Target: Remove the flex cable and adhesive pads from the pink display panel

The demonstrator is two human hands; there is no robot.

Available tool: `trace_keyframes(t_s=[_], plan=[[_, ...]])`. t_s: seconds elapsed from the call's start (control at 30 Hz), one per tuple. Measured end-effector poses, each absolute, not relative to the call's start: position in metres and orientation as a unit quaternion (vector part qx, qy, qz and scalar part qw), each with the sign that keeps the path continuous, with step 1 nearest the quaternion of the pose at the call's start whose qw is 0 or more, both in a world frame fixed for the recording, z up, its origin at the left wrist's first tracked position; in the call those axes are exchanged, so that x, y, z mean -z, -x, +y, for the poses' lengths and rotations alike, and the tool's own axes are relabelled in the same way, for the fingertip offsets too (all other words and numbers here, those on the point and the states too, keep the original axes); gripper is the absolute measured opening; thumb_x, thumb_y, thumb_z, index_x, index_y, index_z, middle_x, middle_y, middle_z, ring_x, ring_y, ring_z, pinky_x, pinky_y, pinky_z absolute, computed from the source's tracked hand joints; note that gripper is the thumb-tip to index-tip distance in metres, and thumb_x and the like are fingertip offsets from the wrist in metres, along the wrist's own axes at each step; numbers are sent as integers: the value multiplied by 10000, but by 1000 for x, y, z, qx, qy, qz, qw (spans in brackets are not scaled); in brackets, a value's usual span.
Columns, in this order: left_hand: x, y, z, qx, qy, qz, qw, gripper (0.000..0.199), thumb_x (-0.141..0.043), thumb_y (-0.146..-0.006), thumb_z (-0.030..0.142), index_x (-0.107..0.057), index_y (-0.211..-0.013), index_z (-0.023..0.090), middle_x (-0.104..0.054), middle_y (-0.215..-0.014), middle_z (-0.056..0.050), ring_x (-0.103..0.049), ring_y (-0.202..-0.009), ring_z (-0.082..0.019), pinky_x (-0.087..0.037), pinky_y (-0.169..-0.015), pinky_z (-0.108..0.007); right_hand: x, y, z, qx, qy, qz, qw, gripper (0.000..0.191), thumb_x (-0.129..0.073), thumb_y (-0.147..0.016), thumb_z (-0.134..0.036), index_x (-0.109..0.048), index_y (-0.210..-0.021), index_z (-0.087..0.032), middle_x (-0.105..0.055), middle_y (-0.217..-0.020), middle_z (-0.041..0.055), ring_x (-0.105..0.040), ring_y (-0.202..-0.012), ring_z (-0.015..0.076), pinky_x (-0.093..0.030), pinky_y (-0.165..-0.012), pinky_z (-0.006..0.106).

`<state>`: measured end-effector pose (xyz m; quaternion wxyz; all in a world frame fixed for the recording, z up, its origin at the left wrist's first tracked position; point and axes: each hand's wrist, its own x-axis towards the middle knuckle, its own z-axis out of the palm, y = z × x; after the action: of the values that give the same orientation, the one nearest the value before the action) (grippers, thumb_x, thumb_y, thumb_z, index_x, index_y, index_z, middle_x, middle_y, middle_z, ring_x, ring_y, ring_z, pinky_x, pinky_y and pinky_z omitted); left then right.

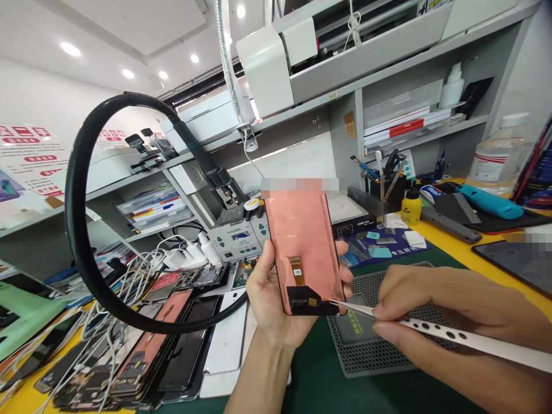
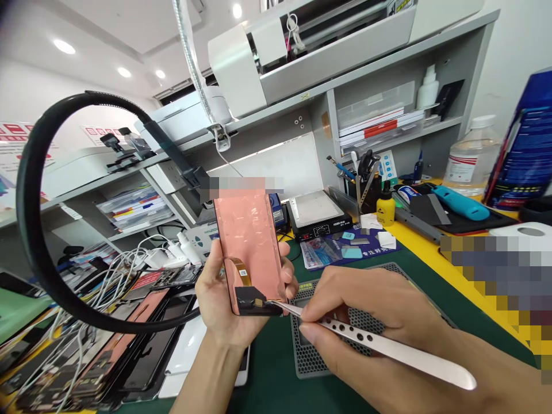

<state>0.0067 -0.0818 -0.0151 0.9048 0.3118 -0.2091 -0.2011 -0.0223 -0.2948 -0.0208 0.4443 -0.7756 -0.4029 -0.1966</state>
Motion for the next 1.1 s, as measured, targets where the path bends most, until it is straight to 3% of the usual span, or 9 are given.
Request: trace_keyframes(t_s=[0.1,0.27,0.4,0.5,0.57,0.83,1.1], plan=[[15,-6,-82,194,-321,-197,906,773,-335,-948,682,-710,-1156,39,-718,-1014,-202,-661,-817,-278,-529,-720,-375,24,23,-295,196,784,-402,429,163,-720,-857,-206,-667,-969,-312,-732,-840,5,-707,-686,199,-562,-649,285],[13,-7,-83,189,-330,-175,908,808,-334,-940,690,-702,-1158,5,-709,-962,-209,-665,-770,-279,-534,-715,-391,28,23,-295,176,801,-382,426,262,-733,-872,-250,-714,-1106,-366,-785,-993,-7,-754,-839,246,-589,-773,311],[11,-8,-86,165,-306,-168,922,657,-342,-990,601,-707,-1188,93,-718,-1112,-176,-684,-840,-278,-550,-728,-393,26,18,-298,-6,754,-303,583,104,-744,-896,-341,-753,-984,-285,-753,-786,16,-726,-660,192,-580,-570,239],[11,-9,-87,158,-307,-147,927,614,-354,-1002,569,-717,-1178,106,-734,-1106,-173,-702,-839,-282,-561,-728,-399,25,10,-301,-87,669,-238,699,180,-765,-897,-360,-720,-1028,-245,-720,-705,8,-699,-588,173,-576,-531,235],[12,-8,-87,150,-308,-136,930,595,-354,-1010,550,-715,-1182,109,-737,-1113,-177,-708,-835,-284,-566,-722,-407,26,6,-302,-98,639,-231,727,216,-757,-913,-337,-697,-1093,-234,-719,-693,8,-694,-589,171,-575,-542,243],[10,-8,-87,145,-299,-124,935,594,-296,-1032,508,-689,-1220,104,-745,-1114,-178,-740,-829,-282,-604,-706,-413,27,6,-296,-40,664,-255,702,187,-631,-1003,-399,-651,-1071,-226,-725,-709,13,-692,-599,157,-579,-578,243],[11,-8,-90,156,-306,-120,932,575,-321,-1040,499,-673,-1266,104,-733,-1162,-185,-741,-869,-270,-596,-766,-402,23,9,-288,18,702,-258,664,150,-719,-947,-368,-662,-978,-233,-727,-720,-6,-692,-617,137,-577,-594,211]])
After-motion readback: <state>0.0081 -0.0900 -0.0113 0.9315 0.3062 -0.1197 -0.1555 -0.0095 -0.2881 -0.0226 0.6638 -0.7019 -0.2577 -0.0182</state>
